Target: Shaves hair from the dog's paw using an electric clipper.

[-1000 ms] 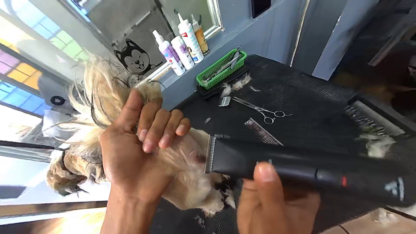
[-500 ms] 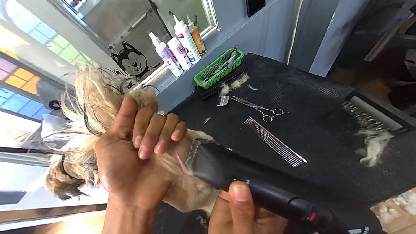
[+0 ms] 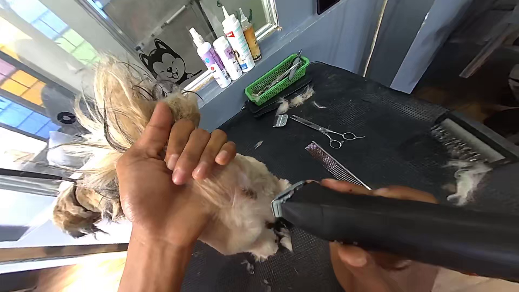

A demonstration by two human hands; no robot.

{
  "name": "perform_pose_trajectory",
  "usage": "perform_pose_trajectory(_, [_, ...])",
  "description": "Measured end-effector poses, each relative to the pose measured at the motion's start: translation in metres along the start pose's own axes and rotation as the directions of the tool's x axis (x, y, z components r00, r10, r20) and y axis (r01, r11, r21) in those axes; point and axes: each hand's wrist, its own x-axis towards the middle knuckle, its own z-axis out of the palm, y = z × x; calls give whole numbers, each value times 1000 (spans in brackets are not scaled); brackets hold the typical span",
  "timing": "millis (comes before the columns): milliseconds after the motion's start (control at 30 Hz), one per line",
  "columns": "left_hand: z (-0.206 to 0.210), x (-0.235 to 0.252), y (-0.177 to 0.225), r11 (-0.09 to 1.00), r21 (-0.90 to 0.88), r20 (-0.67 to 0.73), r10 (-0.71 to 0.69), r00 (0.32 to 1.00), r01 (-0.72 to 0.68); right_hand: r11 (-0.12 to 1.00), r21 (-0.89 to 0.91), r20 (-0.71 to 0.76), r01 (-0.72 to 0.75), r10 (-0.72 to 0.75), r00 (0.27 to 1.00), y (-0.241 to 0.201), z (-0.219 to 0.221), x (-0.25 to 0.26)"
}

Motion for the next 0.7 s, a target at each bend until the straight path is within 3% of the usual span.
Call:
perform_pose_trajectory(67, [-1, 0, 0, 1000, 6, 9, 1, 1000, -1, 994, -97, -9, 40, -41, 999, 0, 0, 4])
perform_pose_trajectory(300, [-1, -1, 0, 1000, -16, 23, -13, 1000, 13, 982, -178, 6, 69, -69, 998, 8, 11, 6])
perform_pose_trajectory(700, [0, -1, -1, 1000, -6, 29, -15, 999, 16, 985, -165, -24, 38, -43, 999, 9, 18, 1])
